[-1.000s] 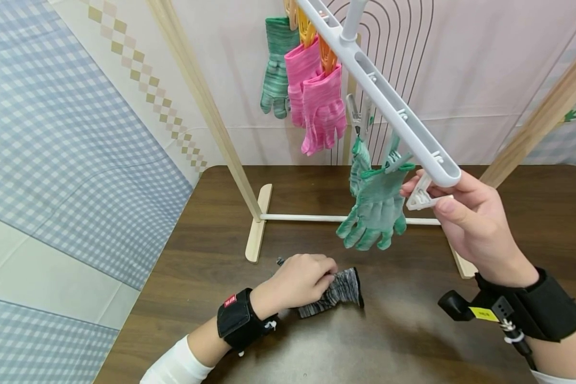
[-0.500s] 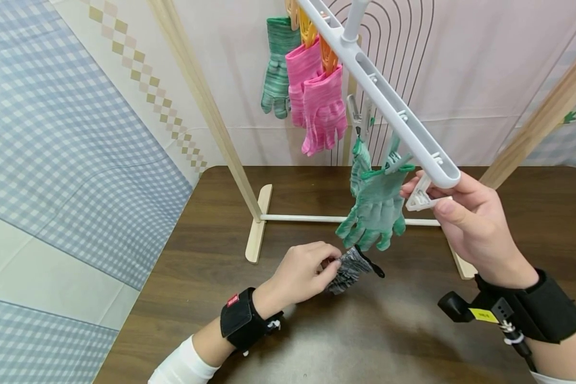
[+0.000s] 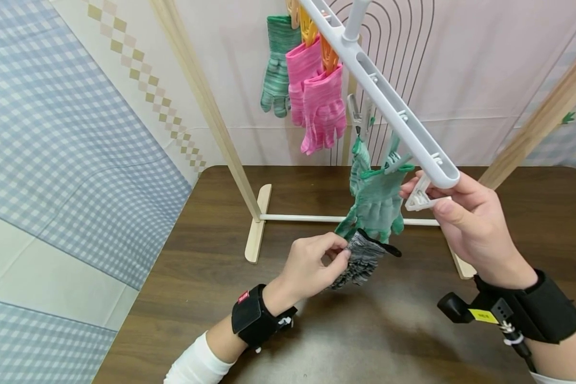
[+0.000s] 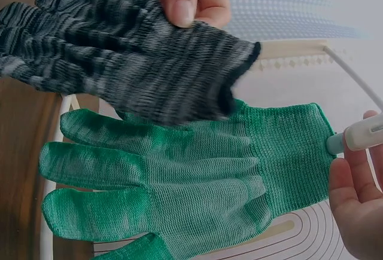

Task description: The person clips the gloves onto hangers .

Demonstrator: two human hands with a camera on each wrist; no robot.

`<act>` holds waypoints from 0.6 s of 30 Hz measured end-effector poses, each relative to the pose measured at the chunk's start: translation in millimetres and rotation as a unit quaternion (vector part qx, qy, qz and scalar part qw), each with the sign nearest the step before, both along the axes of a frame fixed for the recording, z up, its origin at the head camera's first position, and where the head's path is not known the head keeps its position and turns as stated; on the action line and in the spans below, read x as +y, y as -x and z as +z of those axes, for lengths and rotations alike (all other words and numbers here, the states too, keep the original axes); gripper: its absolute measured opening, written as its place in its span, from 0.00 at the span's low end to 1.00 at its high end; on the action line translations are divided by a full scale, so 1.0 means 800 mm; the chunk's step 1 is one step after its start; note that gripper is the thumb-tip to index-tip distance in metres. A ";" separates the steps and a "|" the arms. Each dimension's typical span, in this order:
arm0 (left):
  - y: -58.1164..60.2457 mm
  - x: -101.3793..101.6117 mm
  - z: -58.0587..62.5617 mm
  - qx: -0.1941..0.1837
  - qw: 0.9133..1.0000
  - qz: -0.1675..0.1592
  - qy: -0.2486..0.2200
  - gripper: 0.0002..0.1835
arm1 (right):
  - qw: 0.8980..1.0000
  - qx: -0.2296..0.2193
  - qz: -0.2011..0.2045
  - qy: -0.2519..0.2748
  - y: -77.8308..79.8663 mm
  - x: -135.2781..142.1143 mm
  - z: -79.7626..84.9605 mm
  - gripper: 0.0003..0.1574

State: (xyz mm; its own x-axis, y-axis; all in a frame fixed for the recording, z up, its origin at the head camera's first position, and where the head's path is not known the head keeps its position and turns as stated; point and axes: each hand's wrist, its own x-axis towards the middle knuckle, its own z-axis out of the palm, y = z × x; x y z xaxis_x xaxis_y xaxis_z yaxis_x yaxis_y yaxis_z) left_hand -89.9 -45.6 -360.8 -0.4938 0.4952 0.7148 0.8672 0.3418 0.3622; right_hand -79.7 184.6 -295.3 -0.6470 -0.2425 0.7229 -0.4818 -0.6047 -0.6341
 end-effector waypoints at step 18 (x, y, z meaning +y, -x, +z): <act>0.003 0.022 0.010 0.007 0.997 -0.002 -0.083 0.02 | 1.000 0.000 -0.009 -0.004 0.000 -0.002 -0.001 0.28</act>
